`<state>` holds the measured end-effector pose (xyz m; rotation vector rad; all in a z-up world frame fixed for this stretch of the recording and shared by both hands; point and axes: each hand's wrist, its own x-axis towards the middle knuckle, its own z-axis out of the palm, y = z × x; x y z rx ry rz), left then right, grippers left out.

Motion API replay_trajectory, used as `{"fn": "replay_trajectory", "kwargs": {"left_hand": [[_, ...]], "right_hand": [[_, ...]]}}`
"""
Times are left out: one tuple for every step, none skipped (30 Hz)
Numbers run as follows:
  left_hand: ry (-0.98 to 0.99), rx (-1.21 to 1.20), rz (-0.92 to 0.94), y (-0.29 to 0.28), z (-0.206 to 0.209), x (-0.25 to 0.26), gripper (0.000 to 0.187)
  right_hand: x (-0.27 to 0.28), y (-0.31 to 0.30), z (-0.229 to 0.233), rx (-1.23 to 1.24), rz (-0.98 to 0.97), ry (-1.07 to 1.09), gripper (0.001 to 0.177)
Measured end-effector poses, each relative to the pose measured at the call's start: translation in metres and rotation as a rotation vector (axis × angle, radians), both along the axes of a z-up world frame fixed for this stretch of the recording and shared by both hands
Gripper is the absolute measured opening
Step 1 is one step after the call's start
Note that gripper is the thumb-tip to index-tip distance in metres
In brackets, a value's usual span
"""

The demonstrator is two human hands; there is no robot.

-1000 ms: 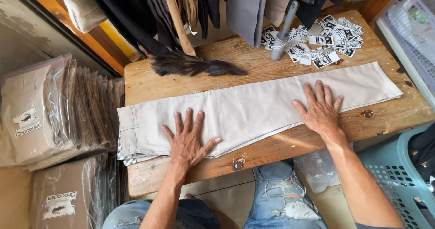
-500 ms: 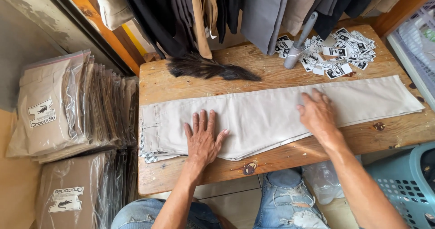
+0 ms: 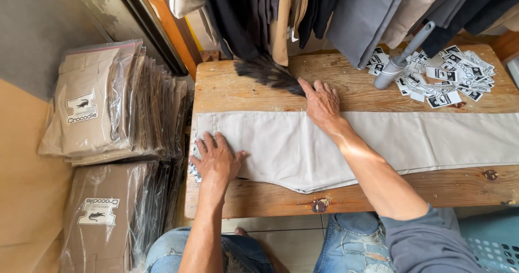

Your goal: Smoothing, cleaning with a lint roller, and folding a pair of pants on a low wooden table.

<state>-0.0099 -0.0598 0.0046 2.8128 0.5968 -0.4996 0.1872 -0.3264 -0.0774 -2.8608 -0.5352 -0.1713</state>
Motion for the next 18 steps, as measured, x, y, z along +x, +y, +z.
{"fn": "replay_trajectory", "kwargs": {"left_hand": [[0.001, 0.001, 0.006, 0.011, -0.007, 0.001, 0.094], [0.034, -0.006, 0.037, 0.023, -0.014, 0.001, 0.093], [0.065, -0.012, 0.072, 0.035, -0.020, 0.002, 0.093], [0.062, -0.011, 0.081, 0.049, -0.027, 0.000, 0.093], [0.023, -0.032, 0.117, 0.061, -0.034, -0.004, 0.089], [-0.017, -0.052, 0.153, 0.074, -0.041, -0.008, 0.085], [-0.020, -0.052, 0.164, 0.079, -0.037, -0.010, 0.085], [-0.048, -0.089, 0.205, 0.085, -0.034, -0.012, 0.073], [-0.073, -0.124, 0.243, 0.089, -0.030, -0.015, 0.062], [-0.074, -0.124, 0.251, 0.094, -0.030, -0.017, 0.062], [-0.149, -0.197, 0.311, 0.099, -0.029, -0.016, 0.056], [-0.226, -0.270, 0.370, 0.103, -0.027, -0.015, 0.050], [-0.229, -0.268, 0.372, 0.105, -0.029, -0.016, 0.050], [-0.236, -0.273, 0.405, 0.107, -0.030, -0.016, 0.047], [-0.242, -0.277, 0.431, 0.109, -0.031, -0.015, 0.045], [-0.244, -0.274, 0.427, 0.108, -0.025, -0.015, 0.045], [-0.243, -0.296, 0.416, 0.104, -0.020, -0.017, 0.038], [-0.243, -0.317, 0.405, 0.101, -0.015, -0.018, 0.031]], "right_hand": [[-0.018, 0.003, 0.014, 0.001, 0.006, 0.001, 0.051], [-0.037, 0.006, 0.028, 0.085, 0.003, 0.042, 0.056], [-0.054, 0.010, 0.042, 0.169, 0.003, 0.082, 0.061], [-0.068, 0.010, 0.039, 0.171, 0.012, 0.080, 0.061], [-0.083, 0.008, 0.035, 0.229, -0.010, 0.132, 0.054], [-0.099, 0.006, 0.031, 0.287, -0.032, 0.185, 0.049], [-0.121, 0.010, 0.040, 0.286, -0.022, 0.183, 0.049], [-0.144, 0.013, 0.049, 0.286, -0.046, 0.259, 0.049], [-0.167, 0.015, 0.058, 0.286, -0.073, 0.338, 0.049], [-0.177, 0.017, 0.047, 0.284, -0.065, 0.339, 0.049], [-0.184, 0.018, 0.037, 0.243, 0.130, 0.330, 0.053], [-0.192, 0.019, 0.027, 0.200, 0.325, 0.317, 0.058], [-0.190, 0.020, 0.029, 0.201, 0.328, 0.314, 0.058], [-0.188, 0.021, 0.030, 0.221, 0.364, 0.297, 0.055], [-0.186, 0.022, 0.032, 0.244, 0.395, 0.279, 0.053], [-0.183, 0.024, 0.019, 0.248, 0.392, 0.276, 0.053], [-0.179, 0.024, 0.006, 0.253, 0.253, 0.235, 0.050], [-0.175, 0.025, -0.007, 0.258, 0.115, 0.191, 0.048]]}}
